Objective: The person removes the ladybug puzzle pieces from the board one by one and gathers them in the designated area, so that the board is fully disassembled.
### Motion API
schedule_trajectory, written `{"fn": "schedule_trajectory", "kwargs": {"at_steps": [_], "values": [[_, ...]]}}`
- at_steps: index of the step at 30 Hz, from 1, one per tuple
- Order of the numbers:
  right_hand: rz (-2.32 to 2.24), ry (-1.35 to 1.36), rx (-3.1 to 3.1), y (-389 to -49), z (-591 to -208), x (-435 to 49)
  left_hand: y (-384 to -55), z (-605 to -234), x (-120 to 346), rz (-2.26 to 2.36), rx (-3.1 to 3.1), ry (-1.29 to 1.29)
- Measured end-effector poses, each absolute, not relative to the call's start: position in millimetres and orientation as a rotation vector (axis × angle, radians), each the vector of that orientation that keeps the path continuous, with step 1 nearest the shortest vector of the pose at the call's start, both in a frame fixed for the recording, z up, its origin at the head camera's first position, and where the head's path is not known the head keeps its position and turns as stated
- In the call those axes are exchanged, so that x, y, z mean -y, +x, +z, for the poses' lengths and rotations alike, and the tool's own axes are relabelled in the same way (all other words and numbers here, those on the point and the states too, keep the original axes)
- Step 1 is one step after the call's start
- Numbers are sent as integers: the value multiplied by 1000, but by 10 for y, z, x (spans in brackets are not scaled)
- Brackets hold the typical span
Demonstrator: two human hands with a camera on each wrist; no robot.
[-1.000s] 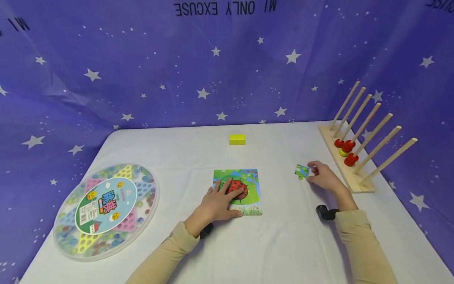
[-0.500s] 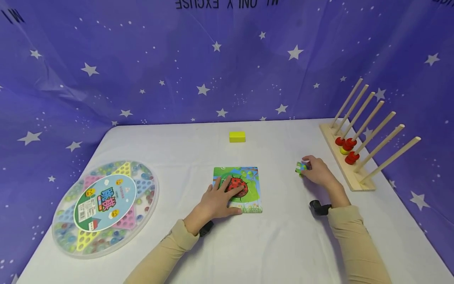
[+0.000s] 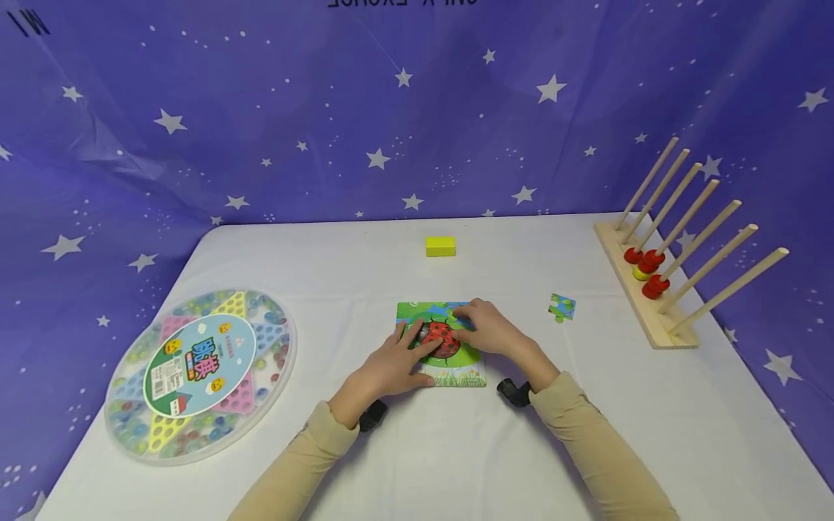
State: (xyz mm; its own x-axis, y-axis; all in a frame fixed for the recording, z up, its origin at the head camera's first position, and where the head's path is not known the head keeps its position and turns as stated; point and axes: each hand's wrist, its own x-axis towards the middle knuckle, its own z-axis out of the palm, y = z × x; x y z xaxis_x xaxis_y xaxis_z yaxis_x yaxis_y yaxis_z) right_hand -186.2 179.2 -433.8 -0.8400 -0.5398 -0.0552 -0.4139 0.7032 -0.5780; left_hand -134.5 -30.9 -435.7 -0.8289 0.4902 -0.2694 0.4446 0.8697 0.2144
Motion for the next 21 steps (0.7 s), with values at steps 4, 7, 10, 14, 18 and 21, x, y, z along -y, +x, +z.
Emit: {"fn": "schedule_trajectory", "kwargs": {"at_steps": [4,7,10,14,18,21], "values": [[-739,-700,-2727,-1827,-4336,-1693,-1328,-4361,337,185,-2742,676],[-749,-664,-2739,-1812,-4348,-1645,-1325,-4348,347,184,-2741,679],[-816,-642,-2743,-1815,-4367,-1628,-1325,-4341,346,180,-2741,683],[-927,-615,-2726,-1827,-4385,-1632,-1321,-4339,340,194,-2736,676],[-1002,-622,-2704,-1848,-4387,-1638,-1316,-4337,334,189,-2738,676],[-1030,-653,-2693,-1881,-4393,-1639,-1312,-4342,332,187,-2741,678]]}}
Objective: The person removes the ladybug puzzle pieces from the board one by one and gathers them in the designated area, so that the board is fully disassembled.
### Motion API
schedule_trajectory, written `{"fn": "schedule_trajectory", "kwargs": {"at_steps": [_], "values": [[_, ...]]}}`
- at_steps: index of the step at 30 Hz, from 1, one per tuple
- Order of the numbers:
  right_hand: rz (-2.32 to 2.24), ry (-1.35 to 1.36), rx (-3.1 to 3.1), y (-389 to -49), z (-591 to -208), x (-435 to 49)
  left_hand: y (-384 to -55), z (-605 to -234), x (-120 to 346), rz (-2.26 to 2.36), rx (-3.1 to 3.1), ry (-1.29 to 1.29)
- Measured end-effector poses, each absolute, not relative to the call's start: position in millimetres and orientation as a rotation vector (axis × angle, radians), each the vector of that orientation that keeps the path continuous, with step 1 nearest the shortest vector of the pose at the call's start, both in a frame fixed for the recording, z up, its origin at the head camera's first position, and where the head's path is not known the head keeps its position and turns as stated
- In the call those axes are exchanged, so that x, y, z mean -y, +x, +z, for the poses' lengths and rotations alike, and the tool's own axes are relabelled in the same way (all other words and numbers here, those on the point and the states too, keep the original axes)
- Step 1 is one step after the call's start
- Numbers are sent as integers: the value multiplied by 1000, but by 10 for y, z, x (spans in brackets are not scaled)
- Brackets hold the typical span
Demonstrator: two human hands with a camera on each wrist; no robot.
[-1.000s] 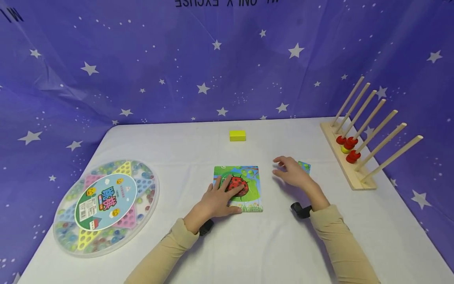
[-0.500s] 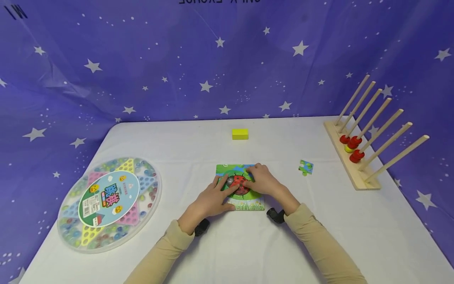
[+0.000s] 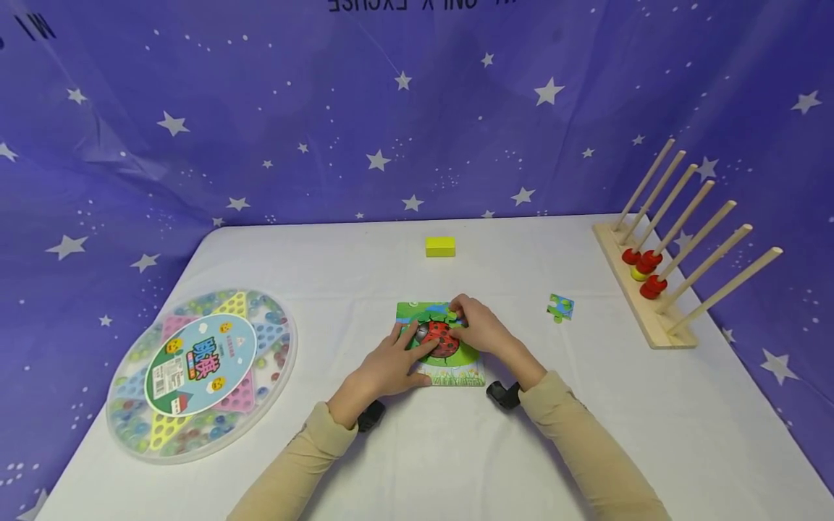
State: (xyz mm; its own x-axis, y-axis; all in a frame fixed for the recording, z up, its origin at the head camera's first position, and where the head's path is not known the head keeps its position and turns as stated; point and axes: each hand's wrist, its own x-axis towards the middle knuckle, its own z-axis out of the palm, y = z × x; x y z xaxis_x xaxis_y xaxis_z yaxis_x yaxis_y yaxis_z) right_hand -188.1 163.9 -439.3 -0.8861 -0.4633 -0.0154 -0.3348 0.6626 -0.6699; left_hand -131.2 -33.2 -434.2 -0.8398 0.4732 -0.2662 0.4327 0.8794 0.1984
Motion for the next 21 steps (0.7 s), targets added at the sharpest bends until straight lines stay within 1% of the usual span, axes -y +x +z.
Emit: {"fn": "schedule_trajectory", "kwargs": {"at_steps": [6,12,21], "values": [[-990,-715,-2640,-1966,-4419,-1617,-1299,-4340,336,205,-2736,682],[-830,-735,-2653,-2031,-4414,-1567,-1294,-4347,336,226,-2735,676],[-787,-674,-2741,-2031,-4407,-1557,-1287,-4347,348,229,-2739,698]]}}
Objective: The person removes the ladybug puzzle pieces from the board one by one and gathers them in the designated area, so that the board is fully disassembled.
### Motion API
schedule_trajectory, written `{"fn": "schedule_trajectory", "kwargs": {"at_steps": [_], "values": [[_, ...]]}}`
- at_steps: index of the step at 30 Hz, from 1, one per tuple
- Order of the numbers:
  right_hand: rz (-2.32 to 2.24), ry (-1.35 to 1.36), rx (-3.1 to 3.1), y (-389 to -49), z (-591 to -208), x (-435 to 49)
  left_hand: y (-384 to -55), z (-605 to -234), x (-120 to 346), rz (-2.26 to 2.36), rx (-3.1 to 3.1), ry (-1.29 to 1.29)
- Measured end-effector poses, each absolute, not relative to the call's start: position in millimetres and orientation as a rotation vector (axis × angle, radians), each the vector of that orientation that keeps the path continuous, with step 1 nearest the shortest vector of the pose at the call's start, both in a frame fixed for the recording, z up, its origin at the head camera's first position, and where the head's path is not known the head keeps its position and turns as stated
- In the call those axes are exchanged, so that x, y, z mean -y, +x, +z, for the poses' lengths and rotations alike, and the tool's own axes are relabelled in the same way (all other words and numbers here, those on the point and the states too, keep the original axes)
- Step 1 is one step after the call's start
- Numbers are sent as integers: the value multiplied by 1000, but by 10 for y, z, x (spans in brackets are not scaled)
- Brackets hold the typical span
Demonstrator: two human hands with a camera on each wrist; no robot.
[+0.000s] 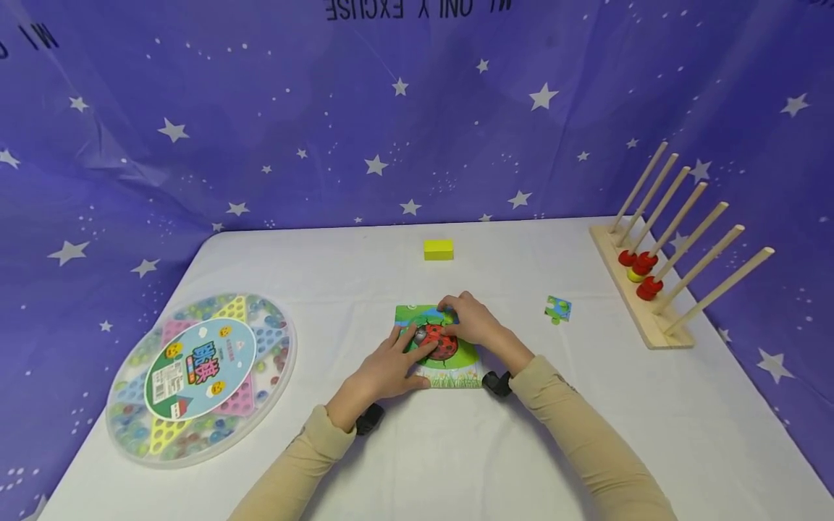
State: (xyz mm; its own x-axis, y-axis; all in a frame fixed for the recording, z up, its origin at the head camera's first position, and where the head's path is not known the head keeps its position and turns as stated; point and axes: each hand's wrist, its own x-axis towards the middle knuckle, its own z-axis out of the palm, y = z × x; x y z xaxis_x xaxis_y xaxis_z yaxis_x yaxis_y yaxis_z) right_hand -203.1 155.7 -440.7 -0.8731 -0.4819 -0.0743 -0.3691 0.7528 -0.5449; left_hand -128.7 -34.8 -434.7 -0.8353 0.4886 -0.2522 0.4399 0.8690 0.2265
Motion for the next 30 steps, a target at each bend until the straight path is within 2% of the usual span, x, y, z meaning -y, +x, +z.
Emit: {"fn": "schedule_trajectory", "kwargs": {"at_steps": [7,16,25,30], "values": [[-833,-702,-2737,-2031,-4398,-1672,-1247,-4364,391,240,-2751,687],[-1030,-487,-2718,-2089,-4353,-2366,-1267,-4355,366,276,-2739,703],[-943,-359,-2742,-2081,-4329,-2874,-1270,-4356,365,286,-2741,718],[-836,-395,-2771,-2076,-4302,-3010,-1276,-4371,371,273,-2751,726]]}}
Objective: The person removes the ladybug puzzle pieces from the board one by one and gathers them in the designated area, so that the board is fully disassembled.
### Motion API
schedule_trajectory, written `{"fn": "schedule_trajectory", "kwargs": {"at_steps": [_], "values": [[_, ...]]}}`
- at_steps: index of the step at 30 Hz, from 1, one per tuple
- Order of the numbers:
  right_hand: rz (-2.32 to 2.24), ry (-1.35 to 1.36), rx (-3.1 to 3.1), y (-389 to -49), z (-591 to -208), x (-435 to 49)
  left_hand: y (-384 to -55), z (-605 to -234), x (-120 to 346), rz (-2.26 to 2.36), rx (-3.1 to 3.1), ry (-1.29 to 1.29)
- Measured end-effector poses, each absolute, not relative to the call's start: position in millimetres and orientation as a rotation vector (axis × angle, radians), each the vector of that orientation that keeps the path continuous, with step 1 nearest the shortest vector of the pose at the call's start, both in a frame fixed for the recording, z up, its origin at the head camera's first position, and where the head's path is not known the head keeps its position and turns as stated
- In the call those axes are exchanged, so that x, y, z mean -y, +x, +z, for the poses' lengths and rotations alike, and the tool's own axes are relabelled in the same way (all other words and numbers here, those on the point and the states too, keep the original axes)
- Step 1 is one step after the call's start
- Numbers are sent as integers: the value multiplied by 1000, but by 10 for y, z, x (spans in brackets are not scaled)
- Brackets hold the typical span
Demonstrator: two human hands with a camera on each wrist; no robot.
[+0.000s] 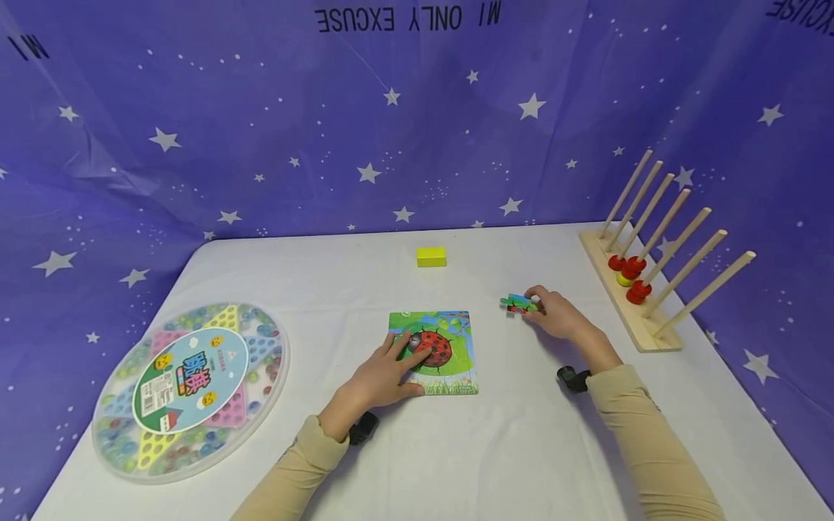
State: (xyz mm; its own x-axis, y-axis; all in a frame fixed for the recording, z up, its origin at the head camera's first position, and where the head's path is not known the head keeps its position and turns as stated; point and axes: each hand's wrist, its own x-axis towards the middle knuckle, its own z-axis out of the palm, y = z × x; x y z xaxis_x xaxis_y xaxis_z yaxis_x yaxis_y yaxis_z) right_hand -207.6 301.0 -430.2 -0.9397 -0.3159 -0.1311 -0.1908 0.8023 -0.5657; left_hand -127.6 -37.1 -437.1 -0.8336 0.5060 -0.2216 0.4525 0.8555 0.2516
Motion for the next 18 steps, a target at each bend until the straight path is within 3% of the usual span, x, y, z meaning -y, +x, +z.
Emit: {"fn": "schedule_trajectory", "kwargs": {"at_steps": [11,18], "values": [[-692,-418,-2838,-2056,-4315,-3053,-1277,-4388,371,250,-2758,725],[-791,-526,-2843,-2026,-4224,-2579,-1252,-4353,350,242,-2760,677]]}}
